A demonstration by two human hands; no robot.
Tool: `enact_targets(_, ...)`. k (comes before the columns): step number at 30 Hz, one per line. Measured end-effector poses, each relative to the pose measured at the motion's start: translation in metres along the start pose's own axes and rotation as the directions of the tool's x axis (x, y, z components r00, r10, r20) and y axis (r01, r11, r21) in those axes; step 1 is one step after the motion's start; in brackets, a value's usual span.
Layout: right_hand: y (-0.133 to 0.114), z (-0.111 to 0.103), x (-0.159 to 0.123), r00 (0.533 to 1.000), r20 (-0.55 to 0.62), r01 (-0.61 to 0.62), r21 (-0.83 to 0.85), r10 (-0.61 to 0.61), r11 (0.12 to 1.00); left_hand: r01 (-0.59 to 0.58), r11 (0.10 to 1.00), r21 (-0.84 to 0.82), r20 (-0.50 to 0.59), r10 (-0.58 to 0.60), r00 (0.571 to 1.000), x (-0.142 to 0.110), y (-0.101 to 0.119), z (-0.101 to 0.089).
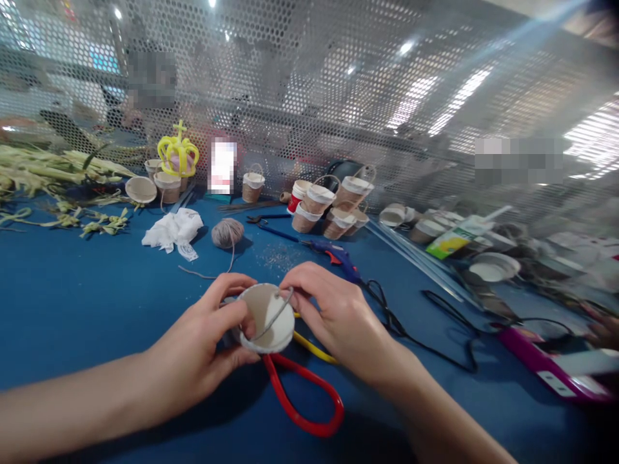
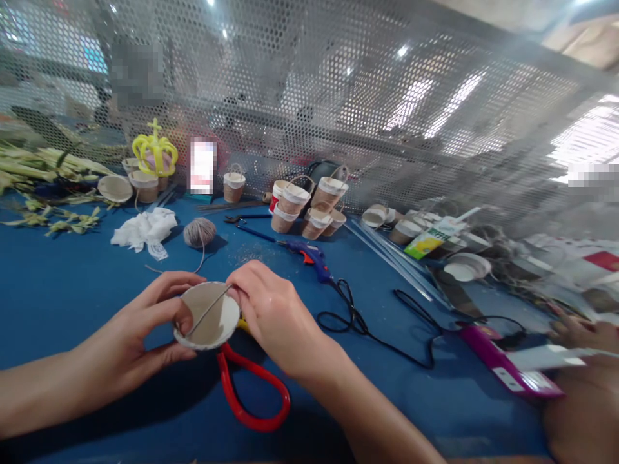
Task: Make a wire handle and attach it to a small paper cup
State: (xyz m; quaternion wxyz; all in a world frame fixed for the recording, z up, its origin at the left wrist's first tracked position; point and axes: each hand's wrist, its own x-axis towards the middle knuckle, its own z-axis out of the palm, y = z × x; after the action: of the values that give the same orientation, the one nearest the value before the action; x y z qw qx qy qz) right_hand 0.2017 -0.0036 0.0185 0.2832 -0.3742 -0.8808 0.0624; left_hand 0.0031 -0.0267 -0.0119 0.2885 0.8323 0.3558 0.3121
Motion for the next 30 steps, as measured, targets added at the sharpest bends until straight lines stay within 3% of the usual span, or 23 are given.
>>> enact_targets(9, -0.0002, 0.0004, 0.0007, 1.0, -0.003, -0.002, -0.018, 0.002, 1.0, 0.057, 0.997, -0.059, 0.022, -0.056, 0.998, 0.0017, 0.0017, -0.0052)
enact_targets(30, -0.0037, -0.0006, -0.0023, 0.999, -0.036, 0.03, 0.0, -0.03, 1.0, -0.01, 0.998, -0.054, -0.006, 0.01, 1.0, 0.0006, 0.0007, -0.0036)
